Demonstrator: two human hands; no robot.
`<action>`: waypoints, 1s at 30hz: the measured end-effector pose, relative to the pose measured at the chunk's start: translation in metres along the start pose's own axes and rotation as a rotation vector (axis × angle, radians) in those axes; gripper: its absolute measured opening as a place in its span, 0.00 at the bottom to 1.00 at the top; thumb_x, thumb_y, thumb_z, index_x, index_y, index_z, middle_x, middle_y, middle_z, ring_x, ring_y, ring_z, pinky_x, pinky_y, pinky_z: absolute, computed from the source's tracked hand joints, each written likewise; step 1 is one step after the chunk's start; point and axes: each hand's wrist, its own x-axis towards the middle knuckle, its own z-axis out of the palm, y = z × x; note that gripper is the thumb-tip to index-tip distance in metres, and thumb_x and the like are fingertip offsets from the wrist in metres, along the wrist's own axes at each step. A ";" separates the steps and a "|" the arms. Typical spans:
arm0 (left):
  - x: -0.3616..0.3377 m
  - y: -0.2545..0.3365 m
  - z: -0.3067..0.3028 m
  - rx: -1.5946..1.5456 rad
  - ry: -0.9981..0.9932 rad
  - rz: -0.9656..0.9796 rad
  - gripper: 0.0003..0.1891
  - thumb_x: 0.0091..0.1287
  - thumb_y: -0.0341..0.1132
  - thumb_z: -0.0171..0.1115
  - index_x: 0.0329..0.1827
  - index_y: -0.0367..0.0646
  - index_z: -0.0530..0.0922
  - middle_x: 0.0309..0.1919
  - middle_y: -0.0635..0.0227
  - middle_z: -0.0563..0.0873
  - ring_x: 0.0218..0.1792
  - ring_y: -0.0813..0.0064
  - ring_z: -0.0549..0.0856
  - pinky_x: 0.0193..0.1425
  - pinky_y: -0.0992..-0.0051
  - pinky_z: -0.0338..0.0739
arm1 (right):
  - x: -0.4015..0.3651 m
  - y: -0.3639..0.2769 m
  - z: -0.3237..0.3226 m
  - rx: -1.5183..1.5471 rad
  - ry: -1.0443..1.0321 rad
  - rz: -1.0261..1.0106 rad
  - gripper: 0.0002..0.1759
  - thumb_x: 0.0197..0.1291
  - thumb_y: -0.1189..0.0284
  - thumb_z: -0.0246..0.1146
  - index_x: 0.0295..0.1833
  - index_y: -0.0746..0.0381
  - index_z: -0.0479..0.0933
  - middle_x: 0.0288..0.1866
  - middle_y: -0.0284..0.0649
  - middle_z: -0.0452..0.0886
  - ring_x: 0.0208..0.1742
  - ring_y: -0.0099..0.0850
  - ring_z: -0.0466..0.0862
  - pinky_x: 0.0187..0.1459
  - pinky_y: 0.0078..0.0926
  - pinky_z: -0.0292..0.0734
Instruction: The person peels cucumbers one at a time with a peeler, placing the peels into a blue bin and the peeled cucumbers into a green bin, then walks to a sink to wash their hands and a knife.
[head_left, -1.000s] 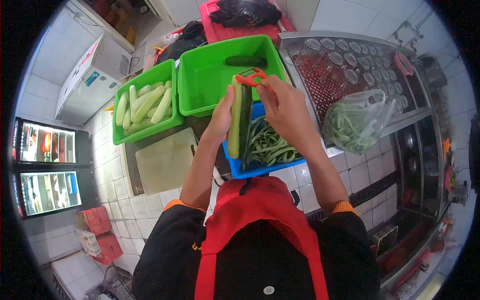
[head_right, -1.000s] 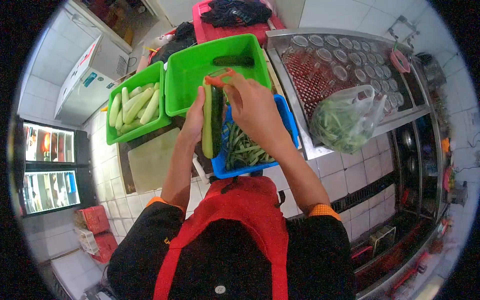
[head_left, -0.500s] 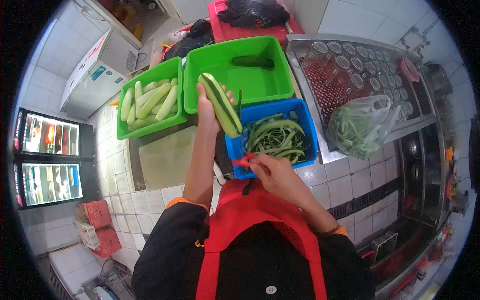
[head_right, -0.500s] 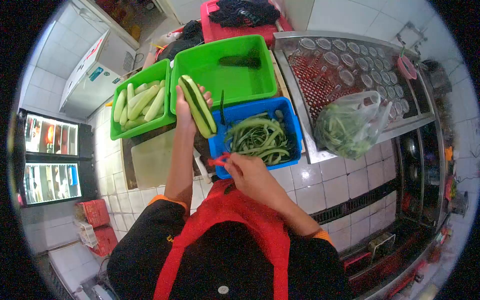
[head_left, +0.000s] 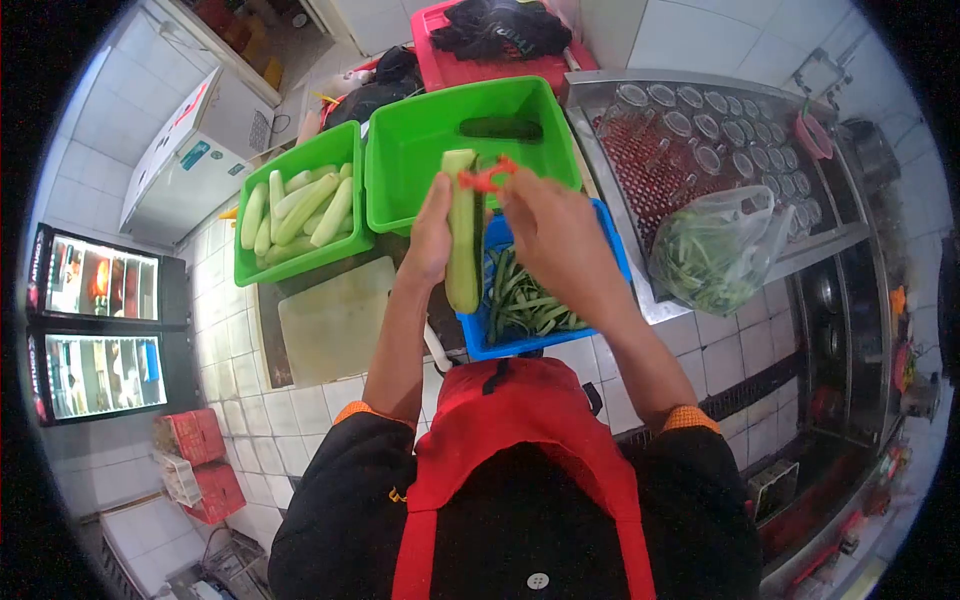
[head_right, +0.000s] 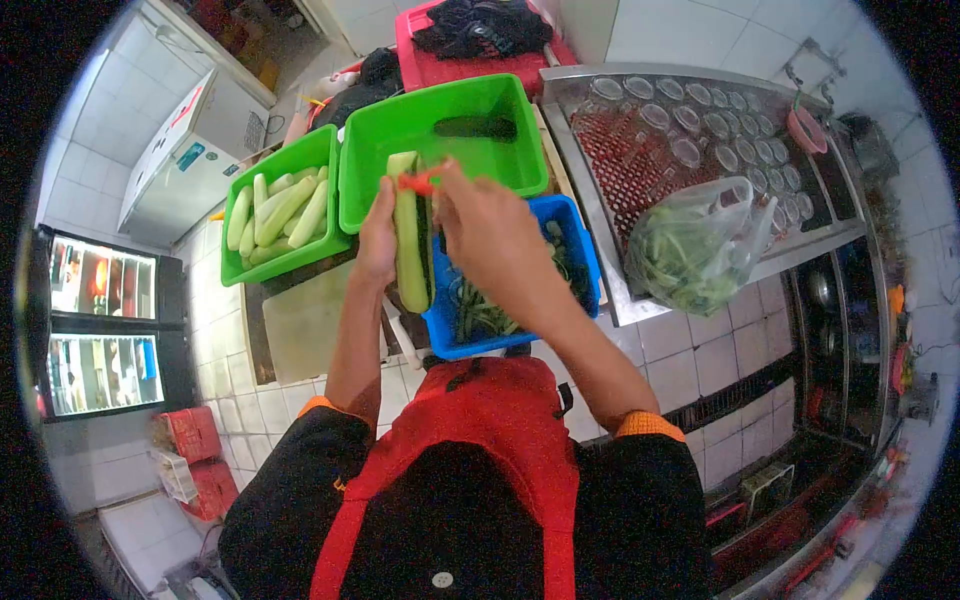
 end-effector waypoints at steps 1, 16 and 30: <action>0.000 0.002 0.000 -0.003 0.059 0.034 0.28 0.77 0.59 0.38 0.58 0.43 0.73 0.38 0.64 0.82 0.36 0.73 0.83 0.39 0.70 0.80 | -0.010 -0.002 0.006 -0.005 -0.044 0.033 0.06 0.65 0.74 0.60 0.39 0.66 0.72 0.31 0.53 0.78 0.33 0.55 0.78 0.34 0.47 0.71; 0.010 -0.003 -0.002 -0.229 0.192 -0.093 0.27 0.78 0.57 0.39 0.59 0.44 0.73 0.48 0.64 0.82 0.46 0.68 0.82 0.51 0.65 0.79 | -0.023 0.004 0.013 0.106 0.037 0.027 0.07 0.66 0.73 0.60 0.40 0.67 0.74 0.29 0.54 0.79 0.32 0.52 0.81 0.32 0.42 0.73; 0.029 -0.002 -0.048 -0.414 0.365 -0.019 0.31 0.77 0.59 0.31 0.51 0.39 0.71 0.38 0.58 0.77 0.38 0.59 0.80 0.41 0.55 0.79 | -0.064 -0.008 -0.026 0.213 -0.408 0.303 0.07 0.66 0.73 0.59 0.40 0.67 0.74 0.26 0.53 0.78 0.27 0.50 0.79 0.30 0.40 0.71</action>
